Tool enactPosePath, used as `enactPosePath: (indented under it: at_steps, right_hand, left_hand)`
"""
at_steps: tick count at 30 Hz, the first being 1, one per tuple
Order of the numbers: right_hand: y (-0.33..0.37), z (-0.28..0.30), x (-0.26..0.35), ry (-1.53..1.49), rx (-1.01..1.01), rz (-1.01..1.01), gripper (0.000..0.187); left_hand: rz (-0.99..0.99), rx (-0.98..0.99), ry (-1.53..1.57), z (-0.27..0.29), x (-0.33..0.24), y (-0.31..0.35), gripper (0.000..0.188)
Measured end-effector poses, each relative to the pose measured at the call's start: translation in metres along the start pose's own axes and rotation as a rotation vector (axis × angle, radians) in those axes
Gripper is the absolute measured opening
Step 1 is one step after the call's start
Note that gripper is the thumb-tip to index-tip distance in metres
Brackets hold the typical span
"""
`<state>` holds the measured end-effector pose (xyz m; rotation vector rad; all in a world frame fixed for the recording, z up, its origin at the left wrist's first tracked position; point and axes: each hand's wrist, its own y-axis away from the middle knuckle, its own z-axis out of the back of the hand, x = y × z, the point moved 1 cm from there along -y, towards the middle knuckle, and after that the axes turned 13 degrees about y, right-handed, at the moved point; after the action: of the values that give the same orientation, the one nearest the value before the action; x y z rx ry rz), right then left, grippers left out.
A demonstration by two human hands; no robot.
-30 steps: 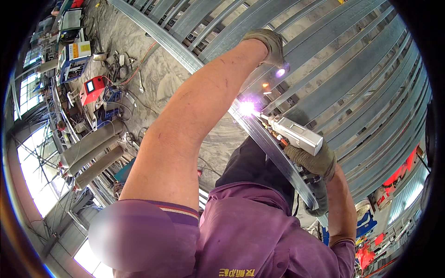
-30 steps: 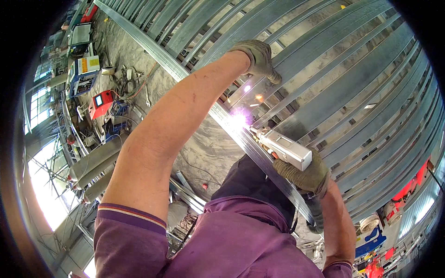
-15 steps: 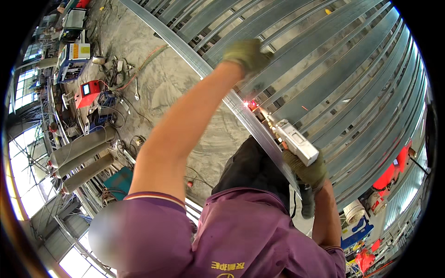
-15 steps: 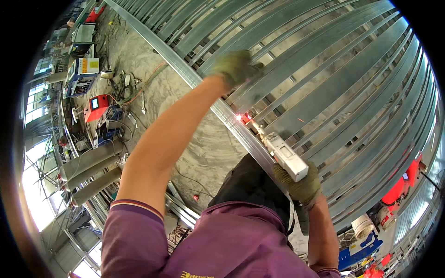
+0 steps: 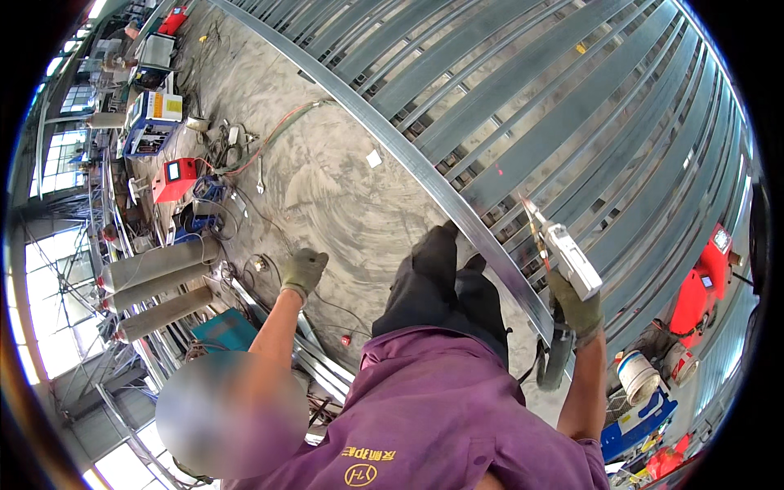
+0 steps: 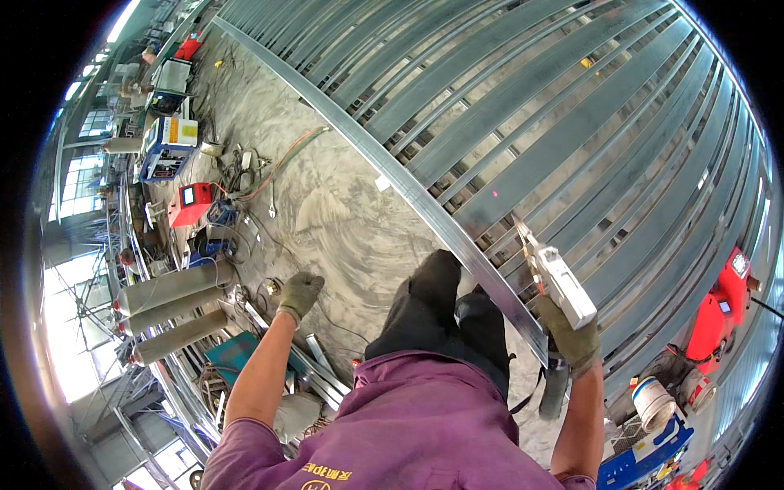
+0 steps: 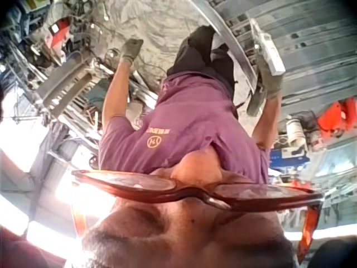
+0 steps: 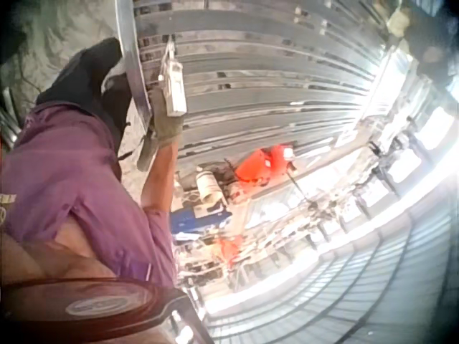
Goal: The person welds metal bars to a metal frame using a handheld welding tool. They repeatedly position the tool at joints, create welds with bright sparks, and move along the frame to join multiple sections.
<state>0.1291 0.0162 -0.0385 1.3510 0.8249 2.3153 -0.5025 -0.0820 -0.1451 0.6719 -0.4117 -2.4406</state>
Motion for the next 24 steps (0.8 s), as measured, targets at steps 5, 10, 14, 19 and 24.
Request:
enactPosePath:
  at_steps: [5,10,14,19,24]
  right_hand:
    - [0.022,-0.01,-0.016,0.0,0.037,0.009,0.042]
    - [0.001,-0.037,0.039,0.073,0.085,0.059,0.05]
    - [-0.038,-0.056,0.107,0.076,0.143,0.107,0.047]
    - [-0.09,-0.076,0.174,0.238,0.143,0.256,0.04]
    - [-0.114,-0.08,0.213,0.282,0.202,0.199,0.043]
  left_hand:
    - [-0.094,0.057,0.114,0.025,-0.102,-0.056,0.045]
    - [-0.337,0.06,0.211,0.072,-0.25,-0.133,0.041]
    - [-0.472,0.19,0.094,0.074,-0.334,-0.226,0.045]
    - [-0.653,0.476,-0.219,0.037,-0.418,-0.307,0.054]
    - [-0.773,0.864,-0.56,-0.003,-0.48,-0.315,0.049]
